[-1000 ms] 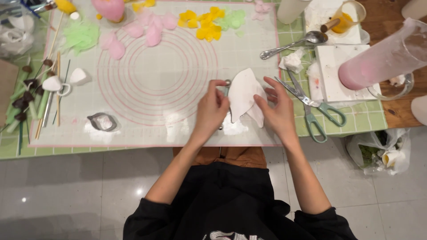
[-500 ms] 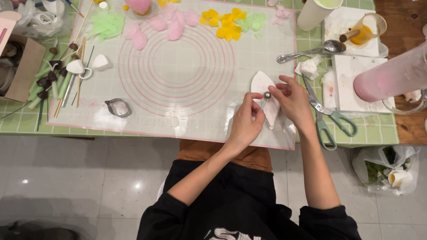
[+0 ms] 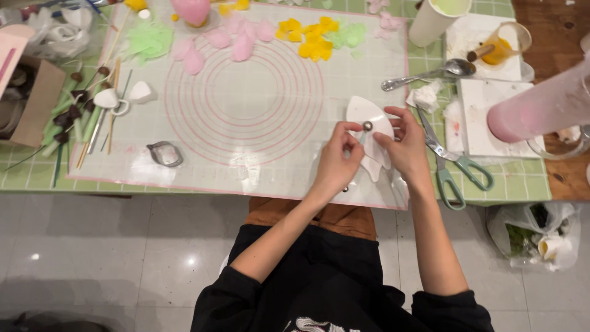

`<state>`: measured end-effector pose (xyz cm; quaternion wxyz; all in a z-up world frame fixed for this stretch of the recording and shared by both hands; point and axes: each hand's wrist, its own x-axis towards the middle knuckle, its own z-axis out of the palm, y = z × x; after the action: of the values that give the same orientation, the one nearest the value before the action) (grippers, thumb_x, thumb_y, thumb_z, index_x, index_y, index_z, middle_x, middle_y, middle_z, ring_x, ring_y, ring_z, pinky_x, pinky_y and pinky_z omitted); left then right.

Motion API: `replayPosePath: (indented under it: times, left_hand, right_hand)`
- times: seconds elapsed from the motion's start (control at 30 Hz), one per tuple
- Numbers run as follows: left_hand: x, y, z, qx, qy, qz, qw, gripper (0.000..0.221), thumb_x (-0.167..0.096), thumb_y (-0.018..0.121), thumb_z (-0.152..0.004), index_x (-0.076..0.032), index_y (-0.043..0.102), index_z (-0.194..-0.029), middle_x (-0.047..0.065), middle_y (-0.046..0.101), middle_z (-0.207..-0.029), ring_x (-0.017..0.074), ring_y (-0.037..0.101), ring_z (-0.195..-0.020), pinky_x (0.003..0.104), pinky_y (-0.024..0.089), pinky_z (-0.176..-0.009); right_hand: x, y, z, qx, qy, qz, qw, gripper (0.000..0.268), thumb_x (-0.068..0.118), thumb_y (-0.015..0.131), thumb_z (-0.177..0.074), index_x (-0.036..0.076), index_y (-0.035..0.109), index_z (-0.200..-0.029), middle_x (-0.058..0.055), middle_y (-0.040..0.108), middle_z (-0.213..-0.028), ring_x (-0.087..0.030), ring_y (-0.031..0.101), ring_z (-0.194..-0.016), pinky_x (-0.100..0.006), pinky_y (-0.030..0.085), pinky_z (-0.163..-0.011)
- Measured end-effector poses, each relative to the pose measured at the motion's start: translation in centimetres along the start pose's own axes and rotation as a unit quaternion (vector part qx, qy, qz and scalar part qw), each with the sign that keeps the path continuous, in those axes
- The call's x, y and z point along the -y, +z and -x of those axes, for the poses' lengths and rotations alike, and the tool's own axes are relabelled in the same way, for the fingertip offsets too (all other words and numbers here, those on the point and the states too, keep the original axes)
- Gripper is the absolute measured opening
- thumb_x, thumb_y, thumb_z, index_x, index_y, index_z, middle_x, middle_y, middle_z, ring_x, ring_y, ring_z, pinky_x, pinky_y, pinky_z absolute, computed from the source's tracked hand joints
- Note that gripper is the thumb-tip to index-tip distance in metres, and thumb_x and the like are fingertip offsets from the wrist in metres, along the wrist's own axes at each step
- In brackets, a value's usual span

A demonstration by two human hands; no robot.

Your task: The person is shaping wax petals and pouring/spreading liquid wax to create decorative candles.

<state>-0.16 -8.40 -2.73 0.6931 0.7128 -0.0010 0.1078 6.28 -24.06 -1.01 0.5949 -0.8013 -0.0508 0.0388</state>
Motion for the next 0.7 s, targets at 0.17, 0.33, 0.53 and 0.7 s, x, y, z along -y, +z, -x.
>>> replayPosePath:
  times: [0.17,0.33,0.53,0.7]
  left_hand:
    - [-0.5,0.5,-1.3,0.018,-0.007,0.028,0.999,0.032,-0.002,0.061,-0.093,-0.007,0.054,-0.123,0.002,0.060,-0.077,0.0122,0.060,-0.075,0.029,0.051,-0.076]
    - [-2.3,0.9,-2.3,0.031,-0.036,0.011,0.999,0.032,-0.003,0.061,-0.092,-0.007,0.055,-0.123,0.002,0.061,-0.077,0.0129,0.061,-0.074,0.029,0.050,-0.072]
    - [-2.1,-1.0,-2.1,0.014,0.022,-0.168,0.985,0.039,-0.005,0.064,-0.085,-0.008,0.055,-0.123,0.003,0.060,-0.074,0.0179,0.062,-0.069,0.036,0.045,-0.073]
    - [-2.1,-2.0,-2.4,-0.040,0.062,-0.364,0.929,0.042,-0.005,0.064,-0.088,-0.005,0.057,-0.129,0.008,0.061,-0.080,0.0235,0.058,-0.078,0.040,0.036,-0.080]
  right_hand:
    - [-0.9,-0.6,0.2,-0.034,0.001,-0.112,0.993,0.051,-0.008,0.071,-0.086,0.000,0.058,-0.135,-0.009,0.070,-0.113,-0.013,0.069,-0.098,-0.026,0.058,-0.082]
    - [-2.4,-0.9,0.3,-0.067,-0.027,-0.117,0.990,0.049,-0.006,0.073,-0.088,-0.002,0.058,-0.134,-0.011,0.072,-0.118,-0.014,0.070,-0.103,-0.026,0.058,-0.087]
    - [1.6,-1.0,1.2,-0.094,-0.020,0.178,0.979,0.049,0.010,0.079,-0.086,-0.004,0.063,-0.131,-0.017,0.075,-0.105,-0.018,0.073,-0.091,-0.032,0.059,-0.077]
    - [-0.2,-3.4,-0.6,-0.109,-0.080,0.169,0.976,0.046,0.019,0.076,-0.093,-0.004,0.065,-0.131,-0.017,0.075,-0.110,-0.025,0.075,-0.098,-0.034,0.059,-0.085]
